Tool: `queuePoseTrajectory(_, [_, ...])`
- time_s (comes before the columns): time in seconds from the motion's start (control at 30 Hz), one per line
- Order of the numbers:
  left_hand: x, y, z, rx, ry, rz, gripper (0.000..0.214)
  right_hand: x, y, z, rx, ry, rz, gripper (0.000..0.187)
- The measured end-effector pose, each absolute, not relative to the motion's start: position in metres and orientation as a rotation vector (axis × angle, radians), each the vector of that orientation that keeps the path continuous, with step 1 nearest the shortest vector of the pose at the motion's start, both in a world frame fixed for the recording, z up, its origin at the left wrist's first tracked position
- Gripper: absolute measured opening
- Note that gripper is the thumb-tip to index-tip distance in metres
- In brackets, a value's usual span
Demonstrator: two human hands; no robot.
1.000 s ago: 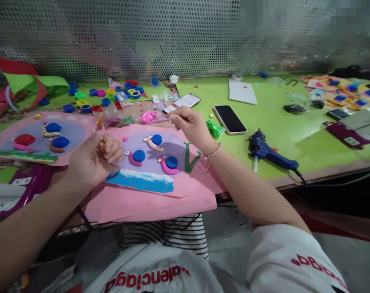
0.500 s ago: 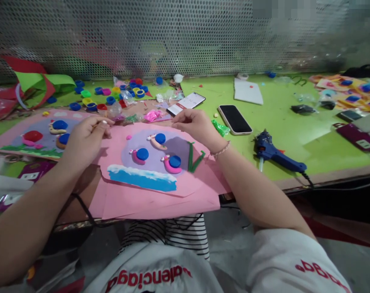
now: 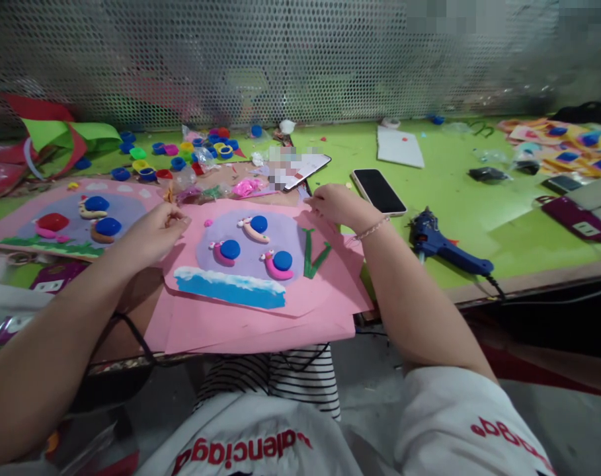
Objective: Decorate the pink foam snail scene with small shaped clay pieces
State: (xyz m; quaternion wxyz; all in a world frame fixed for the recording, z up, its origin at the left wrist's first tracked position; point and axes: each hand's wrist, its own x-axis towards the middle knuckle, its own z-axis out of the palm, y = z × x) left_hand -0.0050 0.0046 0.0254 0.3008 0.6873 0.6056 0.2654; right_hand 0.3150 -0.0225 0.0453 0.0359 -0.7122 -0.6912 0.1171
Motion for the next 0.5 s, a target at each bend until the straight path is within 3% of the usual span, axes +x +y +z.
queuePoseTrajectory(0.2, [-0.003,0.001,0.032,2.009,1.683,0.518,0.017,0.314,-0.024,0.049,-2.217,-2.048,0.461,0.028])
queuePoseTrajectory(0.4, [-0.003,0.001,0.031,2.088,1.674,0.546,0.013,0.322,-0.022,0.036,-2.197,-2.152,0.15,0.031])
queuePoseTrajectory(0.5, [-0.001,0.0,0.032,2.068,1.687,0.543,0.012,0.326,-0.021,0.029,-2.116,-2.131,0.176,0.034])
